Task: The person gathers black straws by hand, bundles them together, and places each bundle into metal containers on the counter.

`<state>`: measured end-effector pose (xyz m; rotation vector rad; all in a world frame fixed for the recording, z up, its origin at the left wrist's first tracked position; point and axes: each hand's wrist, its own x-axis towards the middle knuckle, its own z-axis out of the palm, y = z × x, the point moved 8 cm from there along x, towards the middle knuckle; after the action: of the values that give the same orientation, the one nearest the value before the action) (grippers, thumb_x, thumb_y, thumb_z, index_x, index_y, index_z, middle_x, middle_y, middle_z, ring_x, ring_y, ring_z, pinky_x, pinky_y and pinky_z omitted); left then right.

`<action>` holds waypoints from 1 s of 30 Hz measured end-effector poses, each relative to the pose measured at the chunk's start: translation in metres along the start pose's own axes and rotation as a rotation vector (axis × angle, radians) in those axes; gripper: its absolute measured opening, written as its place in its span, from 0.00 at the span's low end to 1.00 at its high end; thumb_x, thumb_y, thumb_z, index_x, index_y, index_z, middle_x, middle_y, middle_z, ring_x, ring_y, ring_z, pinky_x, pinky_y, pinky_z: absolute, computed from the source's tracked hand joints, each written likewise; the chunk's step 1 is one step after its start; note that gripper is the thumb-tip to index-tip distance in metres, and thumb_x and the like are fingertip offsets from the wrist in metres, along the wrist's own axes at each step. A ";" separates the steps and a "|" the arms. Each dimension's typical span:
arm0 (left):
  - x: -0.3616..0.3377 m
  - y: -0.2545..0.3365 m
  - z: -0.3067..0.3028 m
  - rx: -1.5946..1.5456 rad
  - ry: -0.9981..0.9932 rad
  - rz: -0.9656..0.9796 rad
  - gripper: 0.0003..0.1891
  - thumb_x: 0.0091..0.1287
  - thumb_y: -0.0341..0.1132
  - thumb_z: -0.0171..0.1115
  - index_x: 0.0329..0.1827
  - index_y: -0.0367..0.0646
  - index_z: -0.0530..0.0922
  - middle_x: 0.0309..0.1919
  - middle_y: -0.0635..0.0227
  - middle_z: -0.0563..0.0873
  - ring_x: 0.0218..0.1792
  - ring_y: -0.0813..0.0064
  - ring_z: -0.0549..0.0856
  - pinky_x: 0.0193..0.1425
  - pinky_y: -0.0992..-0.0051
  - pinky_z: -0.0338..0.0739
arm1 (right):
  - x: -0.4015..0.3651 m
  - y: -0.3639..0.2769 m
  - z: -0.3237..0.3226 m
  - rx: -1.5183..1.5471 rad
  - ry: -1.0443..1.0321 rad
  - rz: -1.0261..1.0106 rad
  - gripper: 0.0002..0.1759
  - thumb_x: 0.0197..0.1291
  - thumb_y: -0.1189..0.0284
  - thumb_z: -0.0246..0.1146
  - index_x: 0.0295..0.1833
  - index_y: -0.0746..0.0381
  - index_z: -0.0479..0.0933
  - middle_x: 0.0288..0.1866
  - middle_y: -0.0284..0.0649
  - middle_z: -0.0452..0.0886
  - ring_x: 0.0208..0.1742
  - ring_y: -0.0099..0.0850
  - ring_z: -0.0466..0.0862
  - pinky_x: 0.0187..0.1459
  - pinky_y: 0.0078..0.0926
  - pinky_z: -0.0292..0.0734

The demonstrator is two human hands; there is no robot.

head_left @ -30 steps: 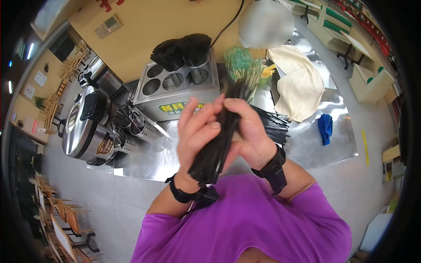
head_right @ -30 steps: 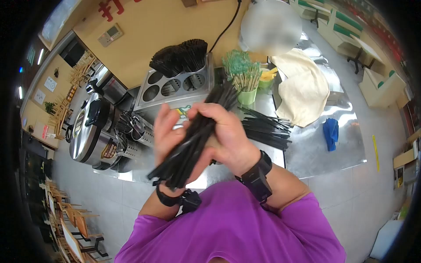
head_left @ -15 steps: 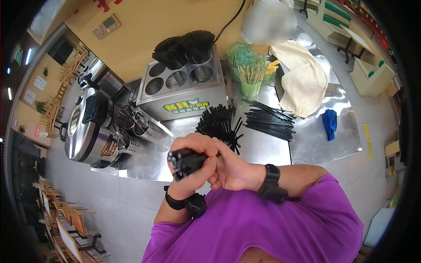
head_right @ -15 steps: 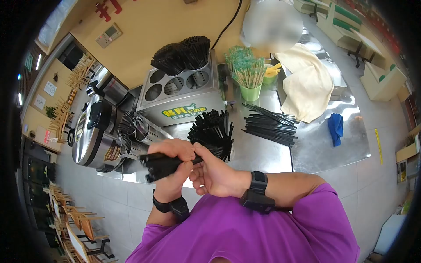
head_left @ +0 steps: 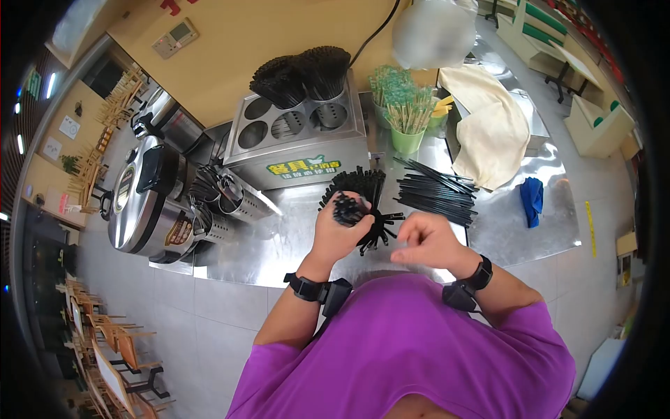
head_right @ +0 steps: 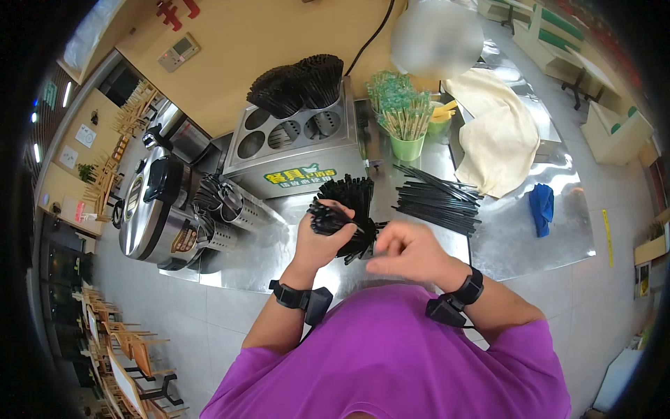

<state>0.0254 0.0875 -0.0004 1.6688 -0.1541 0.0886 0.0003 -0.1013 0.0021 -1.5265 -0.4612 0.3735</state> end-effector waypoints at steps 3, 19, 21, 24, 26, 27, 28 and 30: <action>0.003 0.002 0.008 0.202 -0.083 -0.031 0.25 0.55 0.27 0.80 0.54 0.38 0.78 0.43 0.69 0.88 0.44 0.80 0.86 0.51 0.77 0.82 | 0.001 0.021 -0.030 -0.264 0.263 -0.126 0.44 0.42 0.57 0.88 0.60 0.62 0.73 0.41 0.35 0.78 0.41 0.25 0.80 0.42 0.26 0.77; -0.049 -0.011 -0.055 0.269 0.090 0.185 0.79 0.32 0.46 0.93 0.86 0.41 0.45 0.81 0.49 0.60 0.75 0.55 0.70 0.75 0.58 0.69 | 0.075 0.061 0.008 -0.246 -0.067 -0.297 0.81 0.30 0.58 0.91 0.85 0.61 0.45 0.80 0.45 0.64 0.80 0.40 0.64 0.80 0.36 0.56; -0.059 -0.029 -0.059 0.152 0.139 0.229 0.80 0.32 0.48 0.93 0.86 0.42 0.43 0.82 0.49 0.59 0.75 0.54 0.69 0.76 0.57 0.69 | 0.079 0.060 0.009 -0.186 -0.083 -0.281 0.80 0.30 0.59 0.91 0.85 0.60 0.45 0.80 0.44 0.65 0.80 0.40 0.65 0.80 0.36 0.57; -0.054 -0.051 -0.048 0.271 0.081 0.083 0.79 0.32 0.39 0.94 0.84 0.35 0.41 0.74 0.51 0.70 0.73 0.57 0.73 0.77 0.63 0.68 | 0.086 0.054 0.018 -0.079 -0.155 -0.231 0.81 0.30 0.58 0.92 0.86 0.60 0.44 0.80 0.45 0.65 0.80 0.40 0.66 0.79 0.36 0.57; -0.031 -0.035 -0.028 0.093 0.031 0.051 0.70 0.36 0.30 0.89 0.82 0.33 0.47 0.68 0.54 0.78 0.68 0.60 0.79 0.74 0.67 0.72 | 0.084 0.054 0.024 -0.115 -0.188 -0.221 0.83 0.29 0.57 0.92 0.86 0.60 0.43 0.79 0.47 0.64 0.80 0.40 0.65 0.79 0.37 0.58; -0.021 -0.027 -0.023 0.128 0.024 0.045 0.69 0.36 0.30 0.89 0.81 0.33 0.48 0.68 0.55 0.78 0.68 0.60 0.80 0.74 0.66 0.73 | 0.079 0.055 0.027 -0.192 -0.189 -0.234 0.83 0.29 0.56 0.92 0.86 0.60 0.42 0.79 0.48 0.64 0.80 0.41 0.65 0.80 0.38 0.58; -0.013 -0.019 -0.019 0.163 0.016 0.038 0.68 0.36 0.30 0.89 0.81 0.33 0.50 0.67 0.55 0.78 0.67 0.60 0.80 0.73 0.66 0.73 | 0.076 0.056 0.029 -0.268 -0.188 -0.247 0.84 0.28 0.55 0.92 0.86 0.61 0.41 0.79 0.49 0.64 0.80 0.41 0.65 0.80 0.38 0.58; -0.003 -0.028 -0.016 0.164 -0.017 0.068 0.67 0.36 0.29 0.89 0.81 0.36 0.51 0.67 0.57 0.79 0.67 0.62 0.80 0.72 0.66 0.74 | 0.079 0.064 0.026 -0.223 -0.141 -0.238 0.86 0.27 0.54 0.92 0.86 0.62 0.40 0.79 0.51 0.64 0.80 0.42 0.65 0.80 0.39 0.57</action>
<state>0.0271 0.1058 -0.0264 1.8286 -0.2220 0.1414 0.0585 -0.0372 -0.0575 -1.6439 -0.8094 0.2497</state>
